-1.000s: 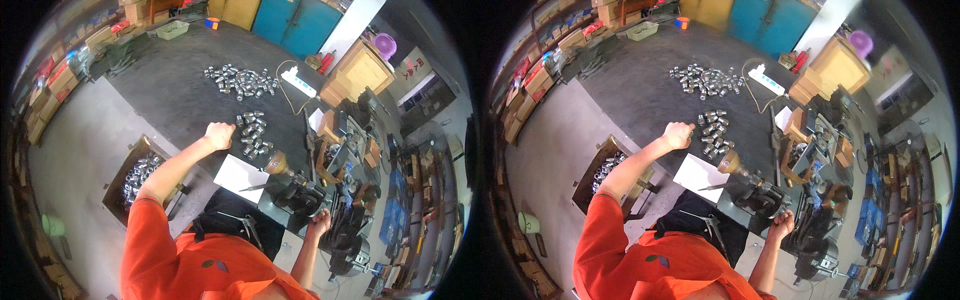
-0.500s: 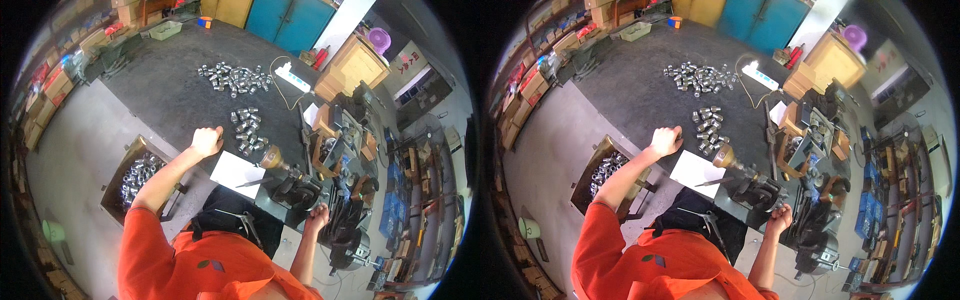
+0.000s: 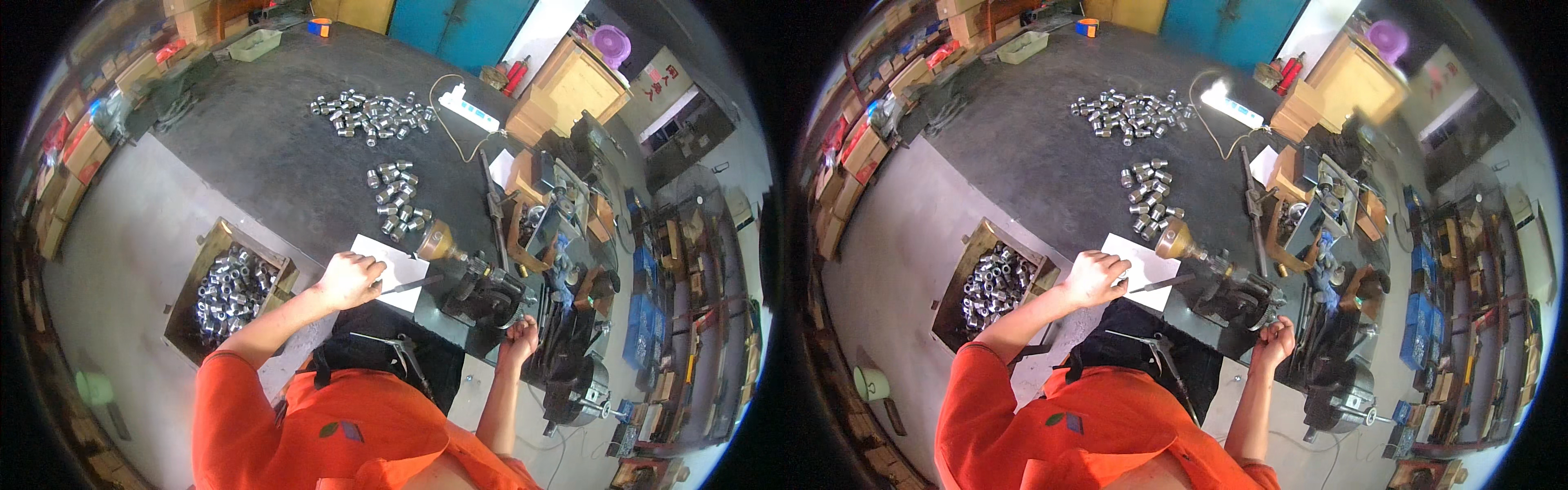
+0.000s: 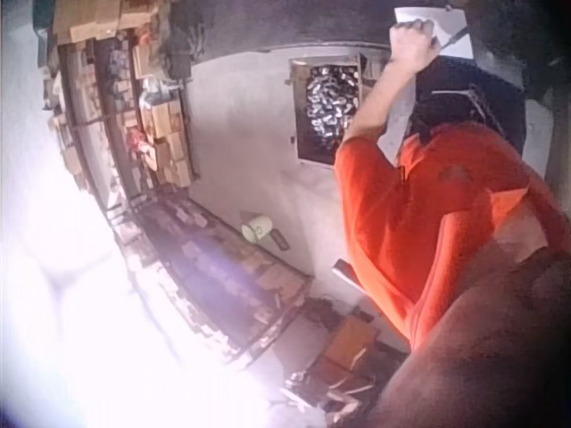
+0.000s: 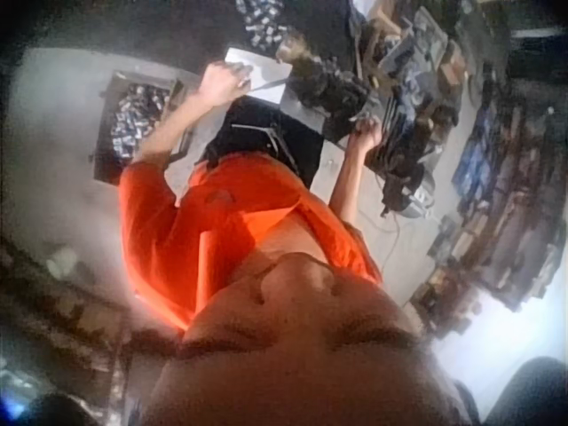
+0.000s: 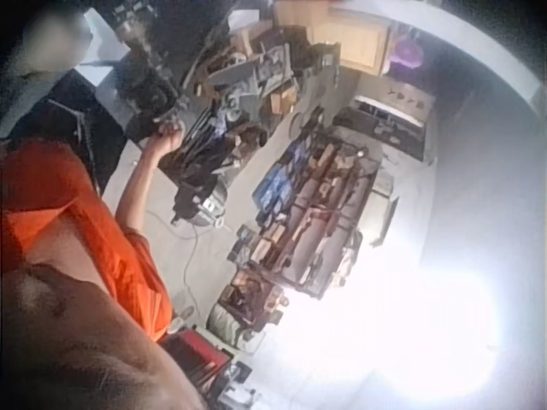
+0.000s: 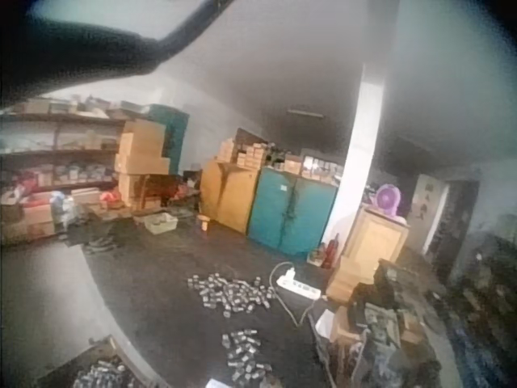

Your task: The person repeatedly picks up small cylindrical metal parts from a pile on the workbench, presses them against a rotating buffing wheel to polish them, and then places the finished parts into a cardboard box. This process is repeated for multiple parts throughout the clip.

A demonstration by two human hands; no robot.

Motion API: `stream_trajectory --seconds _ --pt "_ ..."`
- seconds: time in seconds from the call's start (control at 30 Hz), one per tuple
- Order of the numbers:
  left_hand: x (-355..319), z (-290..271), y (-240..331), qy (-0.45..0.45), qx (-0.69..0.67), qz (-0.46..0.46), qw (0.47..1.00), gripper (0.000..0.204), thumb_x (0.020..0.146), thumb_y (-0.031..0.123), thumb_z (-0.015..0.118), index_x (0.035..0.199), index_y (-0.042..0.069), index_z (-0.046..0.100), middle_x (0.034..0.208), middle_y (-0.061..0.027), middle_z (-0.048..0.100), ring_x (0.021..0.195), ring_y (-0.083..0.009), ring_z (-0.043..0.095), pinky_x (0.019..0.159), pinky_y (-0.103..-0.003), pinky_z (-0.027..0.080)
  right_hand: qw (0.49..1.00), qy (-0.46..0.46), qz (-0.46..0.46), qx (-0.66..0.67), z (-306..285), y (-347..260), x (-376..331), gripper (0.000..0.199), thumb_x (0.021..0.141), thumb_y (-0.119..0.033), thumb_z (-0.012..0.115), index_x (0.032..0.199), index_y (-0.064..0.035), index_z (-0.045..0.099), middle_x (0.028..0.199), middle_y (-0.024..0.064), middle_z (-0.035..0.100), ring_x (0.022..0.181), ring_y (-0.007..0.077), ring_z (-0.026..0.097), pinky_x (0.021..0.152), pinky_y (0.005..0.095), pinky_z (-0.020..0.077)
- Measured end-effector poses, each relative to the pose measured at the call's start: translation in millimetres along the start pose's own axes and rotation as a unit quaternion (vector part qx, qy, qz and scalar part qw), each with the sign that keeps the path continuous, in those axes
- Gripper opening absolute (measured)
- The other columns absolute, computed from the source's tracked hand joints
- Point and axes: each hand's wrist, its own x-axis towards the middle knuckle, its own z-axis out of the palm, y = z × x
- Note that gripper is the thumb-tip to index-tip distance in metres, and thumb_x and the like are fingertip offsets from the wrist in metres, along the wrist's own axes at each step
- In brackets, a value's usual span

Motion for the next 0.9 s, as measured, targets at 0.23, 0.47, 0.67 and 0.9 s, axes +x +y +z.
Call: stream_trajectory --seconds 0.23,0.47,0.67,0.9 --pt "4 1 -3 0.048 -0.013 0.015 0.999 0.021 0.059 0.015 0.062 0.076 0.007 0.053 0.058 -0.0048 0.051 0.052 -0.0217 0.054 0.05 -0.032 0.043 0.999 0.029 0.007 -0.009 4 -2 -2 0.013 0.081 -0.013 0.045 0.086 -0.0017 0.049 0.056 -0.0032 0.032 0.047 0.0062 0.025 0.043 0.0212 0.0213" --pt "9 -3 -6 0.044 -0.053 -0.015 0.997 0.02 0.06 0.013 0.061 0.078 0.006 0.055 0.061 -0.0065 0.054 0.051 -0.0208 0.055 0.048 -0.03 0.043 0.999 0.038 0.015 -0.009 7 -2 -3 0.011 0.082 -0.011 0.043 0.085 -0.0027 0.049 0.056 -0.0034 0.032 0.047 0.0061 0.025 0.043 0.0213 0.0212" --pt "53 -16 -21 0.062 -0.637 -0.211 0.738 0.018 0.075 0.007 0.055 0.089 -0.003 0.055 0.074 -0.003 0.057 0.061 -0.0071 0.054 0.053 -0.02 0.045 1.0 -0.007 0.006 0.001 -6 1 3 0.012 0.083 -0.015 0.046 0.086 -0.0043 0.049 0.056 -0.004 0.031 0.047 0.0067 0.025 0.043 0.0214 0.0217" --pt "72 -19 -17 -0.006 -0.682 -0.213 0.699 0.021 0.077 0.005 0.055 0.096 -0.005 0.055 0.078 -0.007 0.058 0.065 -0.012 0.057 0.061 -0.024 0.048 0.999 0.042 0.009 -0.004 7 -2 -3 0.012 0.08 -0.012 0.044 0.085 -0.002 0.049 0.055 -0.0033 0.033 0.046 0.0061 0.025 0.043 0.0217 0.0207"
